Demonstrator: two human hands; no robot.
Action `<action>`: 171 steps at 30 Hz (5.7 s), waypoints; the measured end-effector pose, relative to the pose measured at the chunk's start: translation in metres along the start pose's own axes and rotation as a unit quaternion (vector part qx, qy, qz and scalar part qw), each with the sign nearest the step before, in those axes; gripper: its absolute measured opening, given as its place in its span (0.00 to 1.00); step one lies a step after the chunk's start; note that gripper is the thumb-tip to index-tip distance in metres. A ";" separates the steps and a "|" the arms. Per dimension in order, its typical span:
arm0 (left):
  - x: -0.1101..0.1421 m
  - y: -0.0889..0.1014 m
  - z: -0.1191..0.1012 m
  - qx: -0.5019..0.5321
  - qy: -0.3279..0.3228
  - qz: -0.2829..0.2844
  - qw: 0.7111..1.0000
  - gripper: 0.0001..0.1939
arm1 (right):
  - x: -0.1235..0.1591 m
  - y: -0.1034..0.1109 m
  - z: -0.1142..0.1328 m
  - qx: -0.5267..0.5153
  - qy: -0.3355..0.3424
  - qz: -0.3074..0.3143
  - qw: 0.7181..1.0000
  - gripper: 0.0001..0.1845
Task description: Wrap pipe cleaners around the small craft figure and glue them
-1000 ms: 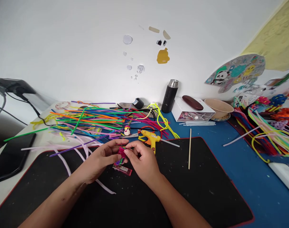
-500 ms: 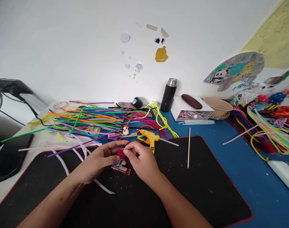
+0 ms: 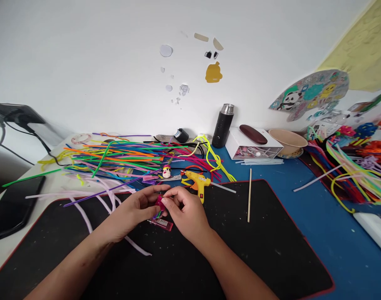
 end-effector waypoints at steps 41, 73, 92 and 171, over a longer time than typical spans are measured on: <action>0.005 0.004 0.003 0.050 0.013 0.041 0.998 0.35 | -0.002 0.004 -0.002 -0.116 -0.085 0.075 0.987 0.14; 0.007 -0.005 0.001 -0.016 -0.038 0.029 0.999 0.34 | -0.003 0.008 0.000 -0.052 -0.077 0.053 0.994 0.16; 0.010 -0.008 -0.002 -0.052 -0.062 0.007 0.997 0.36 | 0.000 0.007 0.002 -0.035 -0.077 0.055 0.995 0.15; 0.009 -0.008 0.001 -0.435 -0.295 -0.065 0.848 0.22 | 0.000 0.007 0.003 -0.083 -0.113 0.068 0.988 0.28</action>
Point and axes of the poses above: each hand's wrist, its own x-axis away from the middle knuckle, its own y-axis out of the back of the hand, z = x × y, the point moved 1 cm from there along -x, towards the middle knuckle, and after that the axes turned 1 degree about x, right-handed, at the moved point
